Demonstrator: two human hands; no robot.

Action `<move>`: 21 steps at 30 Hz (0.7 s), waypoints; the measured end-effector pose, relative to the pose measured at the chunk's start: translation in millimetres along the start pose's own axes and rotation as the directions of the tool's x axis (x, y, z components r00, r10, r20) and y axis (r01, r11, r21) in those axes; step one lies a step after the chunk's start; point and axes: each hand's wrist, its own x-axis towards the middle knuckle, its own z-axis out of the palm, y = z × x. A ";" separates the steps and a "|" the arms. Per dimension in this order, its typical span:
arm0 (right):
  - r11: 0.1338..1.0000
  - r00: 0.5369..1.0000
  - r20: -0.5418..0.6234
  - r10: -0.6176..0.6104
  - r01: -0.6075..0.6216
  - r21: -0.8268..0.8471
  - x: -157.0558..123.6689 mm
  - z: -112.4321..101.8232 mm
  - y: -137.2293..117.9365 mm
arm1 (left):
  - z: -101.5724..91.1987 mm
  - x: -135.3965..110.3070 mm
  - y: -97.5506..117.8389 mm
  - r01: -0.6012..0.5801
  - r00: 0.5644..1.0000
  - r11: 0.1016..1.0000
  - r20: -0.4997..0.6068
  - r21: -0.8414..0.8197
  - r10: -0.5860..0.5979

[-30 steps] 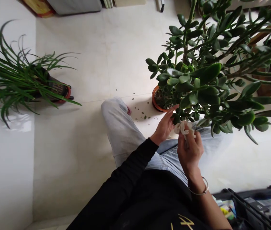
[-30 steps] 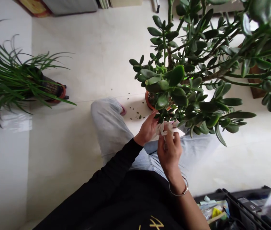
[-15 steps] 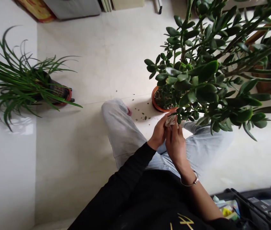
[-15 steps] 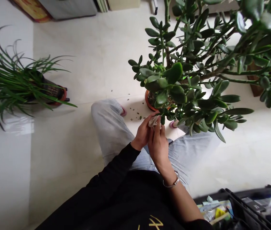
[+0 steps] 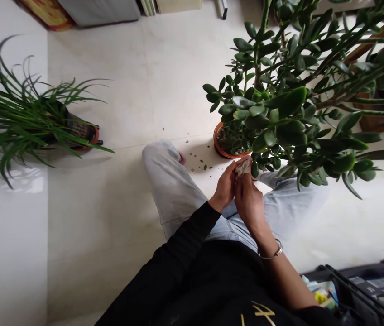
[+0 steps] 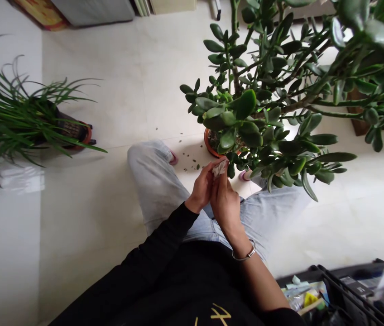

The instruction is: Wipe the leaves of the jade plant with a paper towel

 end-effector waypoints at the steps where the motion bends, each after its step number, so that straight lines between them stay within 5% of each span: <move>1: 1.000 1.000 0.011 -0.005 0.005 -0.004 -0.2 -0.2 0.2 | -0.9 1.3 -0.2 0.001 1.000 1.000 -0.007 0.001 -0.001; 9: 0.956 0.971 -0.088 -0.223 0.235 0.175 -12.9 1.1 4.5 | -19.5 -21.4 1.2 -0.020 1.000 0.999 -0.004 -0.029 0.020; 13: 0.953 0.960 0.090 -0.267 0.249 0.173 -13.5 5.5 -7.4 | -37.8 -49.5 -3.0 0.031 0.999 0.998 -0.016 -0.049 -0.032; 17: 0.922 0.914 0.219 -0.341 0.279 0.268 -20.2 1.5 -15.0 | -52.8 -43.6 -3.4 -0.023 0.974 0.999 -0.224 -0.024 0.017; 21: 0.827 0.910 0.151 -0.385 0.268 0.494 -29.4 -1.1 0.6 | -53.5 -13.8 13.2 -0.139 0.892 0.989 -0.426 0.053 0.148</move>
